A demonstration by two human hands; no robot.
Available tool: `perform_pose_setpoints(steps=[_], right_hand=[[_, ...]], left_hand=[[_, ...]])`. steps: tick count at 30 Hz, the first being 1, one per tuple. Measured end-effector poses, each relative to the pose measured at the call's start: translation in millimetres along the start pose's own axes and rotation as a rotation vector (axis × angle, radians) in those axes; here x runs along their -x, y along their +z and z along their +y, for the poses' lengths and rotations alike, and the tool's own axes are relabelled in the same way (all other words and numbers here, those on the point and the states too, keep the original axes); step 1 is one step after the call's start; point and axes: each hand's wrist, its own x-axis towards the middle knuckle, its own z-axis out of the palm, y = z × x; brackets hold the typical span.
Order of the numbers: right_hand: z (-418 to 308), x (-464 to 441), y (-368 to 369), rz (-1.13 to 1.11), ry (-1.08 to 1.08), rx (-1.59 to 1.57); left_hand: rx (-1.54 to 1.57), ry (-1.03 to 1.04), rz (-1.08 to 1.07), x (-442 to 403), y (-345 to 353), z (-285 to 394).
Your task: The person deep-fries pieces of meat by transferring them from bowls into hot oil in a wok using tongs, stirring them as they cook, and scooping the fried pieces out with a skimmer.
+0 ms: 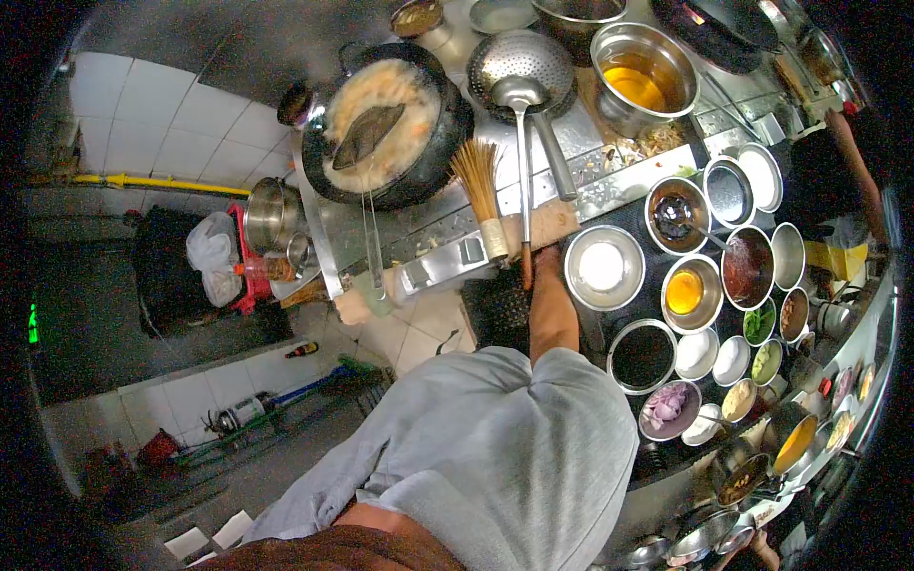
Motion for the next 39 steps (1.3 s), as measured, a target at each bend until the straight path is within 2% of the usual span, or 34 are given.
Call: perform_pose_setpoints(steps=[12,17,19,21,23,25,27,30,33,35,37,39], right_hand=[[5,7,-7,-0.082,0.026,-0.057],[16,39,-15,-0.083,0.055,-0.077],[-3,100,9,0.023,0.142,0.073],[-11,134,17,-0.101,0.099,0.181],[-17,154,25,-0.121,0.09,0.228],[-31,173,40,-0.114,-0.037,0.411],[-60,208,71,-0.118,-0.147,0.559],[-85,233,95,-0.238,-0.313,0.714],[-123,256,115,-0.353,-0.31,0.58],[-139,279,119,-0.368,-0.292,0.543],[-148,322,119,-0.403,-0.38,0.586],[-153,347,108,-0.358,-0.365,0.662]], left_hand=[[-0.027,0.094,0.031,-6,2,16],[-0.097,0.291,0.12,-10,3,53],[-0.135,0.418,0.174,-8,1,87],[-0.035,0.395,0.148,-1,-2,134],[0.169,0.296,0.035,13,-4,201],[0.237,0.348,-0.131,-1,6,237],[0.159,0.439,-0.259,30,3,318],[0.345,0.639,-0.477,63,23,410],[0.533,0.825,-0.605,60,70,485],[0.815,0.611,-0.553,47,123,531],[0.793,0.449,-0.838,-34,192,559],[0.892,0.436,-0.909,-31,207,600]])
